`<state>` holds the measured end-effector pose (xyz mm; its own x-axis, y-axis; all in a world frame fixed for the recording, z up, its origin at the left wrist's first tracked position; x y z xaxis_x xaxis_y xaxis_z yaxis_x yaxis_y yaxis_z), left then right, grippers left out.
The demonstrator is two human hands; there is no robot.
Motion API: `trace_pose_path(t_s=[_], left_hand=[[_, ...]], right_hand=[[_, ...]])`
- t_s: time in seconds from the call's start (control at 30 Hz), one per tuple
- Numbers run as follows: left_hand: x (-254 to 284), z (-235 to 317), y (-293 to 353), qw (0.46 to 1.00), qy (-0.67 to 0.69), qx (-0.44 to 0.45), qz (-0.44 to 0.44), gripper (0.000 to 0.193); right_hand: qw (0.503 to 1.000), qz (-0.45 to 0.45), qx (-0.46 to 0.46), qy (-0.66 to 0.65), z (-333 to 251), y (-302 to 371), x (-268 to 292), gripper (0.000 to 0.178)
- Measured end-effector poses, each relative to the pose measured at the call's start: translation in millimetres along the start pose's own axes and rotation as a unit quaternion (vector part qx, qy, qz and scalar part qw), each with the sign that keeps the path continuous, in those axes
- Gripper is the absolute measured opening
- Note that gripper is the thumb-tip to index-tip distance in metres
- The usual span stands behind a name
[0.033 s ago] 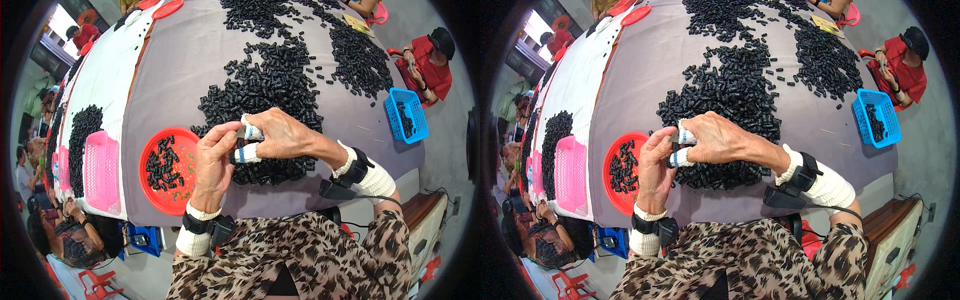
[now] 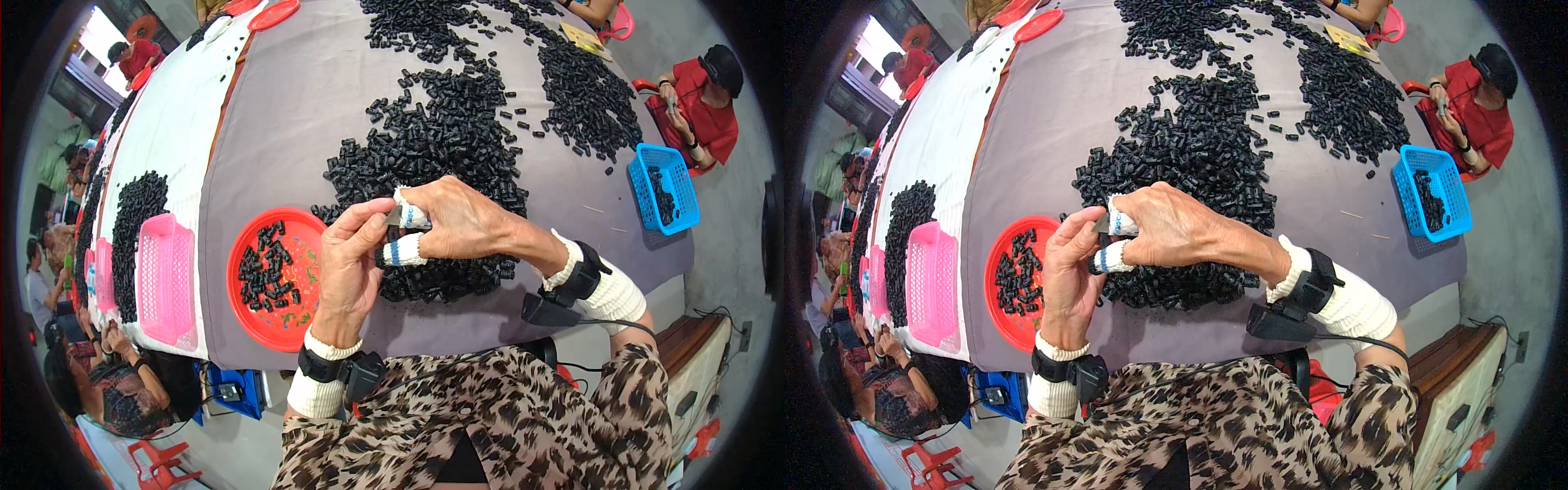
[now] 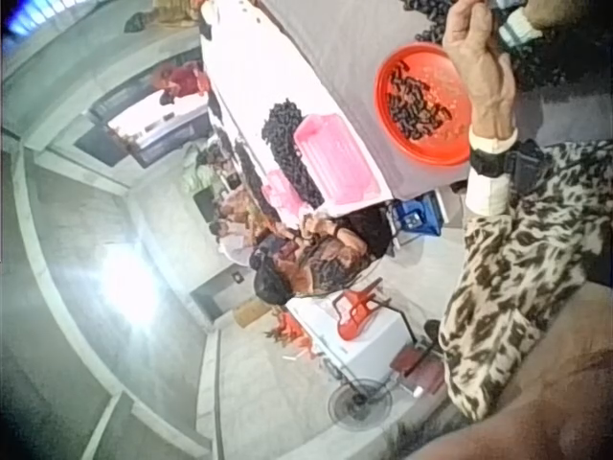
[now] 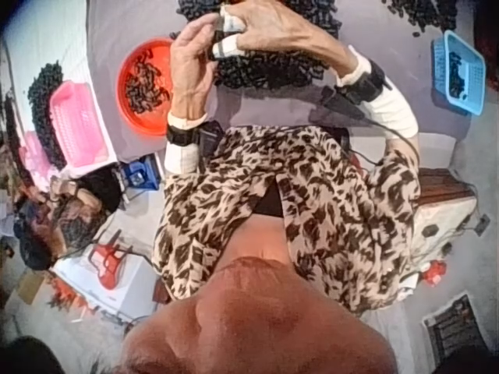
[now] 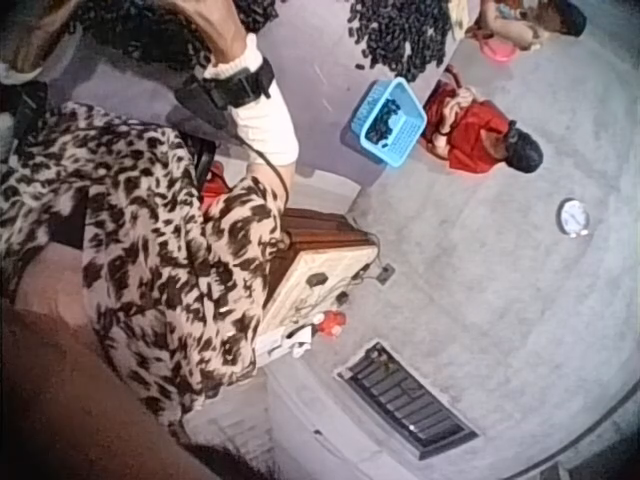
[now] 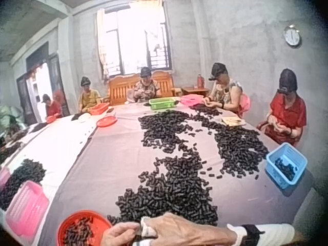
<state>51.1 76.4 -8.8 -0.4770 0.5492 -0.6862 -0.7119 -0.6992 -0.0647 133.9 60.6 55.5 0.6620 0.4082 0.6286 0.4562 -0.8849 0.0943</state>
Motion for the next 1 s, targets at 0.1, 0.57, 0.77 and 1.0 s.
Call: trace_pose_path(t_s=[0.1,0.57,0.77,1.0], left_hand=[[0,1,1,1.0,-0.006,-0.004,0.01,0.02],[111,77,61,0.871,-0.439,-0.026,0.22,0.018],[48,-3,-6,0.843,-0.535,0.0,0.045,0.021],[-10,-38,-73,0.659,-0.747,-0.066,-0.052,0.027]], right_hand=[[1.0,-0.017,-0.004,-0.014,4,-2,-6,0.039],[0.987,0.127,-0.075,-0.058,46,31,46,0.024],[0.964,0.159,-0.139,-0.162,91,47,41,0.01],[0.943,0.199,-0.192,-0.187,131,83,40,0.008]])
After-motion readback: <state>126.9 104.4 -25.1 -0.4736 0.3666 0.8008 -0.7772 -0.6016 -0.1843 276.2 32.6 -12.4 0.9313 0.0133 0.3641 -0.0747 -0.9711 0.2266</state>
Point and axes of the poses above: each hand's wrist, its own y-axis away from the middle knuckle, its own x-axis out of the back of the hand, z = x × y, the point moved 10 cm from there along -y, towards the middle knuckle, and after that the axes turned 14 degrees about -z, right-handed, at the moved point
